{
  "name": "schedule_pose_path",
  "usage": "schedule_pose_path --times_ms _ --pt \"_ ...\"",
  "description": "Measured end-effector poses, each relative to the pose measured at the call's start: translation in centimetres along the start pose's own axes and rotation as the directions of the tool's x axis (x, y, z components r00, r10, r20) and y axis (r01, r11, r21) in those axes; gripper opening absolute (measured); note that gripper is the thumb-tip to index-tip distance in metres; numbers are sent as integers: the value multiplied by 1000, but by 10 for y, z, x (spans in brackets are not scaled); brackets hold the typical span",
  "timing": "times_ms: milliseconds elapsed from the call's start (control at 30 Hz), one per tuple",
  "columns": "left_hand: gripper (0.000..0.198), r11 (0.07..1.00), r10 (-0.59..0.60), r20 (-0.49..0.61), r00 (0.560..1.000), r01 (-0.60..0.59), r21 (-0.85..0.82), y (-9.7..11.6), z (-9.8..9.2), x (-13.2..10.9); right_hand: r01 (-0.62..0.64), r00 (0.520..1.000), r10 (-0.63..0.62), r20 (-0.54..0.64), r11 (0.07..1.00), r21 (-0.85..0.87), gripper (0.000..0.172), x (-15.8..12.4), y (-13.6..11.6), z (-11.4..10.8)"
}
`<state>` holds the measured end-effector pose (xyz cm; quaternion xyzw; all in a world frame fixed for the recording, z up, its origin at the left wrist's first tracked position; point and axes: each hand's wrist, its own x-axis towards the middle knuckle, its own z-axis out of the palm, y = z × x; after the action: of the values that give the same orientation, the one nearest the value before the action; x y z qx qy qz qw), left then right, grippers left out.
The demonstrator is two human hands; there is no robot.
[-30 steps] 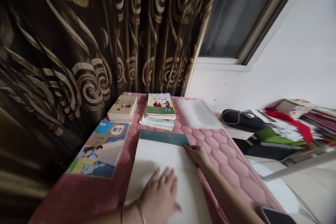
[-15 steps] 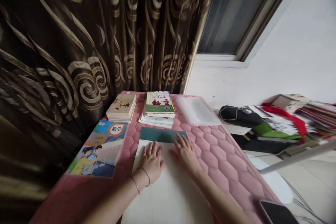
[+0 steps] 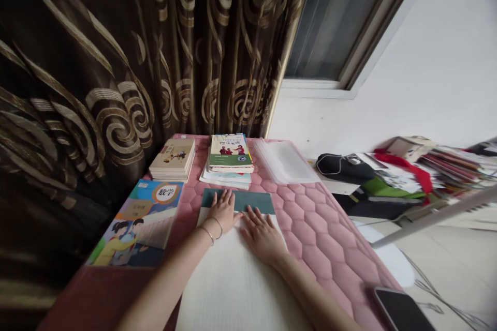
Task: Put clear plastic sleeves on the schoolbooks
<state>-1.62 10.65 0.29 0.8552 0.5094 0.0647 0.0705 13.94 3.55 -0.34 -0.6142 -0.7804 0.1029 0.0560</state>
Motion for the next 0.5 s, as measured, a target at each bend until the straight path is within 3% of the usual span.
schedule_pose_path --times_ms 100,267,400,500 --pt "71 999 -4 39 999 5 -32 -14 4 13 -3 1000 3 7 1000 8 59 -2 1 0" --pt "70 999 14 -16 1000 -14 -36 -21 11 13 -10 999 12 -48 998 55 51 5 -2 -8" --pt "65 1000 5 20 1000 -6 19 -22 15 13 8 990 6 -144 995 98 49 37 -17 -14" --pt "63 999 3 74 997 -7 48 -23 17 15 75 995 -65 -78 989 125 62 67 -29 -9"
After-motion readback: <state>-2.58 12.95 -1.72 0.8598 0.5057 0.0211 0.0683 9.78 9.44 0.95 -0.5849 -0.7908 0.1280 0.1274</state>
